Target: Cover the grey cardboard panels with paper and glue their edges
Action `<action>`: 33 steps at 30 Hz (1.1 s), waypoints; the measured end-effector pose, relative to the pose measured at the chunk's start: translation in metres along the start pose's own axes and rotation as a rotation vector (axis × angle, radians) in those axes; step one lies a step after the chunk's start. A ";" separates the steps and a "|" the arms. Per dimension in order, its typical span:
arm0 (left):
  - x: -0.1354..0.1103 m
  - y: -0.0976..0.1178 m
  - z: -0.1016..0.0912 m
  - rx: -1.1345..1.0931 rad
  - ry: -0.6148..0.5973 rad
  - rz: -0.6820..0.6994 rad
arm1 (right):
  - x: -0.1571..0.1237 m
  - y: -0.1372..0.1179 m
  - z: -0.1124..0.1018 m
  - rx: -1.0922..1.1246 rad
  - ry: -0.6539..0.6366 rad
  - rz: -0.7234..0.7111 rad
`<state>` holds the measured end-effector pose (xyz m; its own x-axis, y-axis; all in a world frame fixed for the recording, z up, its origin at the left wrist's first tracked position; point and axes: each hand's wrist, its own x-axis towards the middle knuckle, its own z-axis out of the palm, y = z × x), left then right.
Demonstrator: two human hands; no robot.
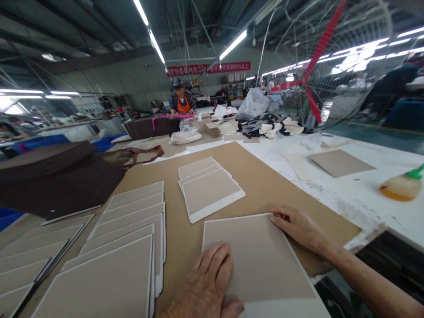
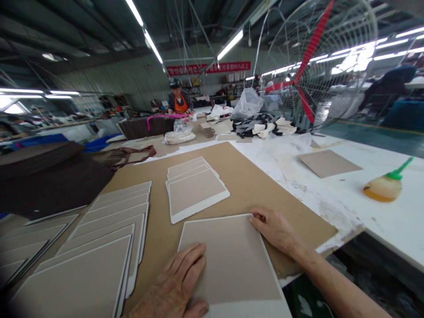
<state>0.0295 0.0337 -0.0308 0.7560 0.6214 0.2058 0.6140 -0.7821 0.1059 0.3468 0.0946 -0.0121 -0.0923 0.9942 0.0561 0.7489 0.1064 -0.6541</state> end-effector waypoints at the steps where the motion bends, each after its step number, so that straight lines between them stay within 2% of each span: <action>1: 0.000 0.000 0.000 0.002 0.003 0.002 | 0.001 0.001 0.000 0.035 0.001 0.005; 8: 0.001 0.000 0.001 0.025 -0.021 0.006 | 0.007 0.000 0.004 0.197 0.164 0.068; 12: -0.005 -0.006 0.007 -0.073 -0.005 0.008 | 0.006 -0.009 0.001 0.600 0.092 0.135; 14: -0.008 -0.008 0.007 -0.191 0.104 -0.036 | 0.002 -0.012 -0.002 0.791 0.049 0.187; 15: -0.008 -0.007 0.004 -0.267 0.193 -0.109 | 0.000 -0.013 -0.005 0.855 0.037 0.209; 17: -0.006 -0.001 -0.007 -0.491 0.388 -0.350 | -0.007 -0.016 -0.010 0.953 0.033 0.247; 19: 0.001 0.010 -0.023 -0.851 0.514 -0.617 | -0.013 -0.019 -0.015 1.027 0.024 0.273; 21: 0.010 0.019 -0.040 -1.287 0.515 -0.783 | -0.018 -0.025 -0.017 1.062 0.025 0.298; 23: 0.021 0.017 -0.054 -1.580 0.488 -0.857 | -0.021 -0.031 -0.019 1.057 0.055 0.312; 24: 0.027 0.011 -0.059 -1.625 0.501 -0.886 | -0.022 -0.033 -0.020 1.051 0.087 0.314; 26: 0.042 -0.012 -0.067 -1.565 0.595 -0.936 | -0.023 -0.036 -0.021 1.053 0.191 0.335; 29: 0.070 -0.065 -0.070 -1.417 0.720 -1.000 | -0.028 -0.028 -0.022 1.074 0.316 0.426; 33: 0.108 -0.129 -0.057 -1.273 0.766 -1.148 | -0.044 0.002 -0.012 1.076 0.294 0.473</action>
<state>0.0195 0.1991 0.0331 -0.3209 0.9288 -0.1855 -0.1042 0.1600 0.9816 0.3596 0.0517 -0.0068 0.3004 0.9116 -0.2807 -0.2730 -0.1998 -0.9410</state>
